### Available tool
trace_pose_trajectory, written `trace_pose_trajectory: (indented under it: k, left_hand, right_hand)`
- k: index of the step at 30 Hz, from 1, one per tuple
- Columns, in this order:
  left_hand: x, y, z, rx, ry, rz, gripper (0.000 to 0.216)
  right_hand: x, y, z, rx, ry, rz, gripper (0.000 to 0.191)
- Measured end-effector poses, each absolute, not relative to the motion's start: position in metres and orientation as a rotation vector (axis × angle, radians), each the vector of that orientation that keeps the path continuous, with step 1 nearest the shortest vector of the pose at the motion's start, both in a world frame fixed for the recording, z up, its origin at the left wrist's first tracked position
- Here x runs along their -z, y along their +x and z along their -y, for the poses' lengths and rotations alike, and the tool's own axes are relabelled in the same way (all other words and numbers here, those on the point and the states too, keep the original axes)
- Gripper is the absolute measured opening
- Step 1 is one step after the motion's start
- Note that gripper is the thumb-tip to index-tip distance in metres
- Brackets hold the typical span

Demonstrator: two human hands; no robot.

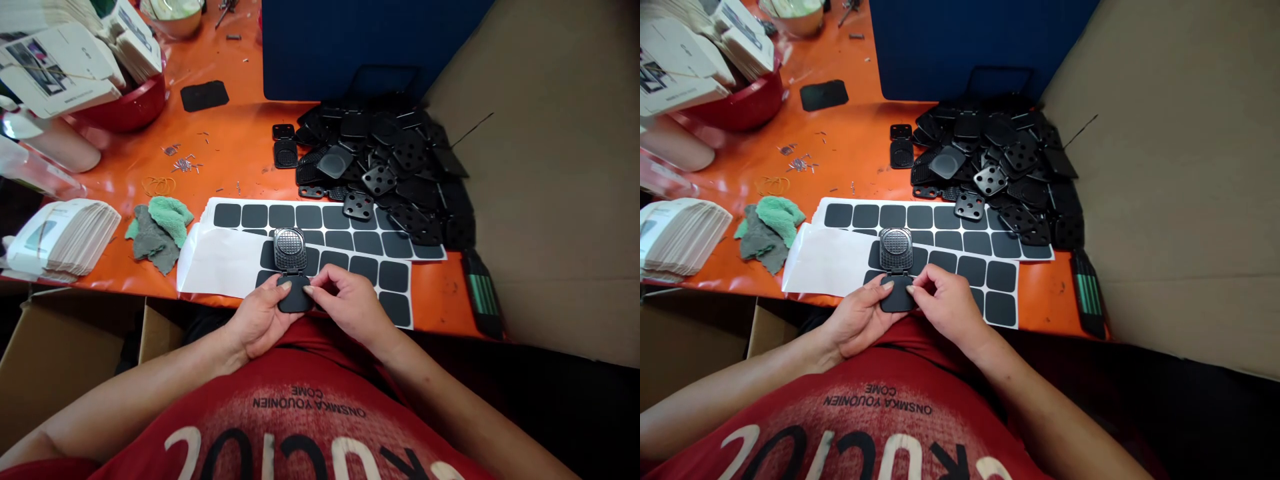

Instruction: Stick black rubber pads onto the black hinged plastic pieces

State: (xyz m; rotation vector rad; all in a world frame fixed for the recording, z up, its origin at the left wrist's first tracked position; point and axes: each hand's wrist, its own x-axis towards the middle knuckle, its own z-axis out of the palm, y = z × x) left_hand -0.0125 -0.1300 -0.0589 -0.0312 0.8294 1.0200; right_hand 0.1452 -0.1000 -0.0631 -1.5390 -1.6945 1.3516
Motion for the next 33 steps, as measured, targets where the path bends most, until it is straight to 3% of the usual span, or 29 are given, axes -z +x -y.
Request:
trace_pose_trajectory:
  k: [13, 26, 33]
  left_hand:
    - [0.057, -0.012, 0.13, -1.069, 0.022, -0.802, 0.018]
    - [0.061, -0.013, 0.133, -1.032, 0.046, -0.811, 0.017]
    - [0.057, -0.012, 0.128, -1.014, 0.067, -0.977, 0.037]
  right_hand:
    - [0.061, 0.143, 0.092, -1.329, -1.589, 1.738, 0.017]
    - [0.06, 0.145, 0.085, -1.296, -1.715, 1.922, 0.042]
    - [0.06, 0.144, 0.096, -1.54, -1.524, 1.872, 0.04]
